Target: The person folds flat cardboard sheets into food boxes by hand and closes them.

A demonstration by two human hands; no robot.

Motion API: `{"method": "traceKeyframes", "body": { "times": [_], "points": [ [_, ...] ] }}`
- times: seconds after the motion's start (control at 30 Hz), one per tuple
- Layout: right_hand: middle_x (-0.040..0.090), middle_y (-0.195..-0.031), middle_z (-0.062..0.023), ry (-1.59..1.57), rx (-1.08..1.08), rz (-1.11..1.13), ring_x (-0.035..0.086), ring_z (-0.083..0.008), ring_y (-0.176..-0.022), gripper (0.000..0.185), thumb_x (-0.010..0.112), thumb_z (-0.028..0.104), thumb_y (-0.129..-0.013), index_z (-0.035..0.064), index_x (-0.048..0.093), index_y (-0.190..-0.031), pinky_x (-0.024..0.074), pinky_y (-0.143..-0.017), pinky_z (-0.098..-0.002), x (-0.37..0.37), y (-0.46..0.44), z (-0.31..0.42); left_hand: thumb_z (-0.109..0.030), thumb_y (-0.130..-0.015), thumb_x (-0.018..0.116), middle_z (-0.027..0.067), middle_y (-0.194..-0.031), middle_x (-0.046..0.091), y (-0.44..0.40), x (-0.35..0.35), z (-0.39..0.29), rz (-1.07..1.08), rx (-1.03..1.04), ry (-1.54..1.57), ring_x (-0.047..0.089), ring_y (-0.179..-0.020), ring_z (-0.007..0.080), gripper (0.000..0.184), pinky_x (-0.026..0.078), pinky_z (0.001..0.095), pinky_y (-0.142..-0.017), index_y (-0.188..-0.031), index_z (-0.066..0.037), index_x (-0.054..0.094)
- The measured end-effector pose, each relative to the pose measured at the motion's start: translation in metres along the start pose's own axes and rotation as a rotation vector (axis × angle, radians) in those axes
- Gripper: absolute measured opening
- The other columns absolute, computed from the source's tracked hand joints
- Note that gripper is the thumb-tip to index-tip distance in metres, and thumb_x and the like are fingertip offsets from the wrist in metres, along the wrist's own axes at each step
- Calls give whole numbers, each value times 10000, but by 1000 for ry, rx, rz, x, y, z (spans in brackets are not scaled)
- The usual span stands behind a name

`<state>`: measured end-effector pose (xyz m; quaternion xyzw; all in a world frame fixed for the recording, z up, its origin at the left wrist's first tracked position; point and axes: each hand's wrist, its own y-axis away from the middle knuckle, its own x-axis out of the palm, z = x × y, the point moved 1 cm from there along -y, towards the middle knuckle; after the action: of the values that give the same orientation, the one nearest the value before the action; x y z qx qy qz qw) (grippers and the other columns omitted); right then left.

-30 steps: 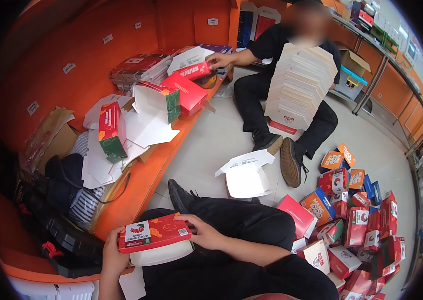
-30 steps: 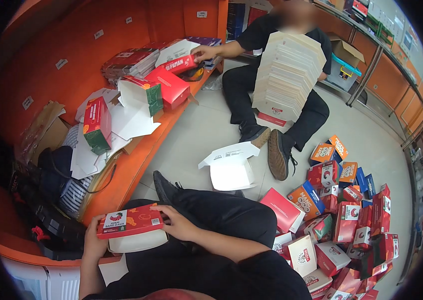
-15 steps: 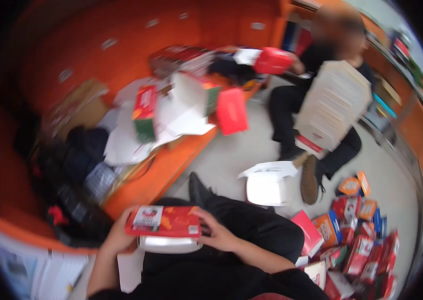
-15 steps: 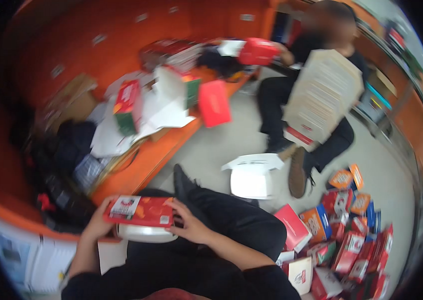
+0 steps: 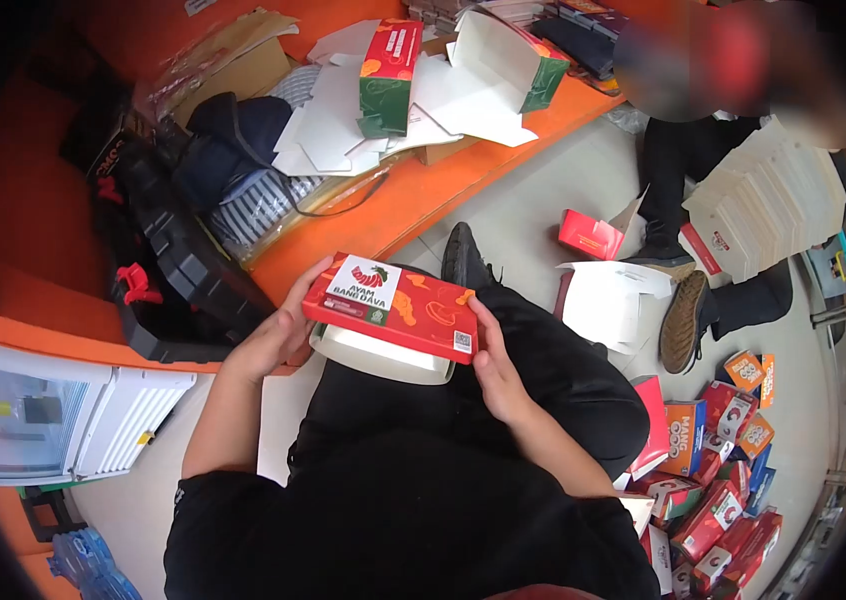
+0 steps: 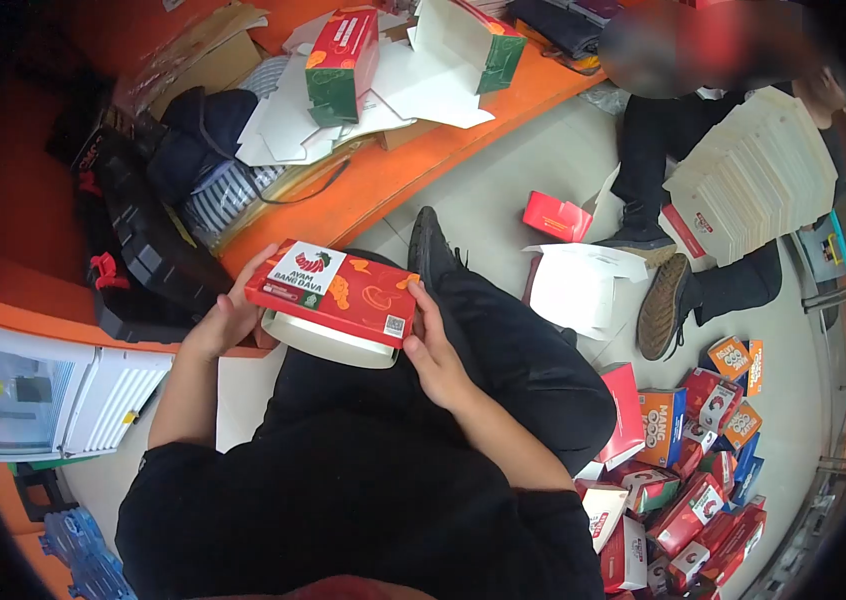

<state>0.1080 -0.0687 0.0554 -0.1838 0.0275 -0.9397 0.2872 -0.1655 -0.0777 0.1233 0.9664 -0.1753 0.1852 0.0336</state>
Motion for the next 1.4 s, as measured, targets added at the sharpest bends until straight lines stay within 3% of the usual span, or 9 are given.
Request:
{"method": "traceKeyframes", "body": {
  "times": [0.2,0.33,0.5,0.6,0.8,0.97,1.1,1.3,1.4],
  "points": [
    [-65,-1470,-214,73,-52,12,-17,-302,-1371,769,381,526,-898,28,96,-1410,53,-1091,-402,-2,6,-4,-303,-895,506,123,-1341,353,-6,-1,7,-206,-125,-158,342,-1250,208,596,221,341,-1056,-1368,-90,211],
    [21,-1477,-202,429,72,-80,139,-317,-1343,721,538,327,-878,97,127,-1424,78,-1084,-395,-6,4,0,-238,-884,519,117,-1332,363,-12,-1,11,-258,-174,-231,359,-1228,201,576,241,331,-1045,-1367,-97,240],
    [37,-1478,-167,140,113,-56,260,-245,-1298,743,595,215,-847,115,140,-1426,307,-1006,-377,-13,5,-2,-171,-830,593,114,-1350,329,-9,0,8,-224,-165,-192,343,-1239,214,655,258,336,-1041,-1376,-101,239],
    [13,-1480,-142,50,-46,-47,168,-232,-1339,746,561,156,-872,89,69,-1428,253,-1047,-384,-11,5,-9,-138,-779,647,119,-1360,305,-7,5,9,-152,-100,-328,323,-1255,231,761,260,359,-1044,-1388,-89,193],
    [166,-1446,-158,-155,31,-109,167,-197,-1334,702,503,99,-901,58,37,-1424,195,-1068,-318,-4,0,-8,-42,-714,628,148,-1321,331,-9,12,16,-181,-83,-174,360,-1231,244,805,315,368,-1021,-1376,-77,171],
    [192,-1440,-149,41,-17,-148,201,-198,-1324,606,403,233,-951,16,77,-1413,162,-1073,-297,-12,0,0,-68,-721,628,130,-1280,364,-6,19,14,-199,-123,-289,396,-1193,228,747,348,355,-992,-1352,-71,226],
    [287,-1402,-145,-97,93,-158,262,-193,-1297,643,465,228,-922,2,111,-1408,188,-1063,-287,-13,-4,-23,-50,-721,626,117,-1270,339,-6,13,15,-181,-113,-309,392,-1194,222,715,349,350,-998,-1338,-58,264],
    [179,-1443,-146,-22,114,-148,212,-217,-1325,709,511,269,-899,31,91,-1417,186,-1065,-300,-21,-6,-38,-62,-754,594,96,-1299,267,-3,-2,26,-185,-105,-274,351,-1230,229,706,310,348,-1033,-1373,-53,254],
    [189,-1442,-129,-108,143,-152,213,-219,-1322,701,492,306,-908,76,81,-1427,193,-1064,-314,-17,-5,-24,-241,-749,659,138,-1341,337,-3,-4,28,-169,-73,-387,368,-1228,254,790,299,383,-1023,-1387,-90,218]
  ]
}}
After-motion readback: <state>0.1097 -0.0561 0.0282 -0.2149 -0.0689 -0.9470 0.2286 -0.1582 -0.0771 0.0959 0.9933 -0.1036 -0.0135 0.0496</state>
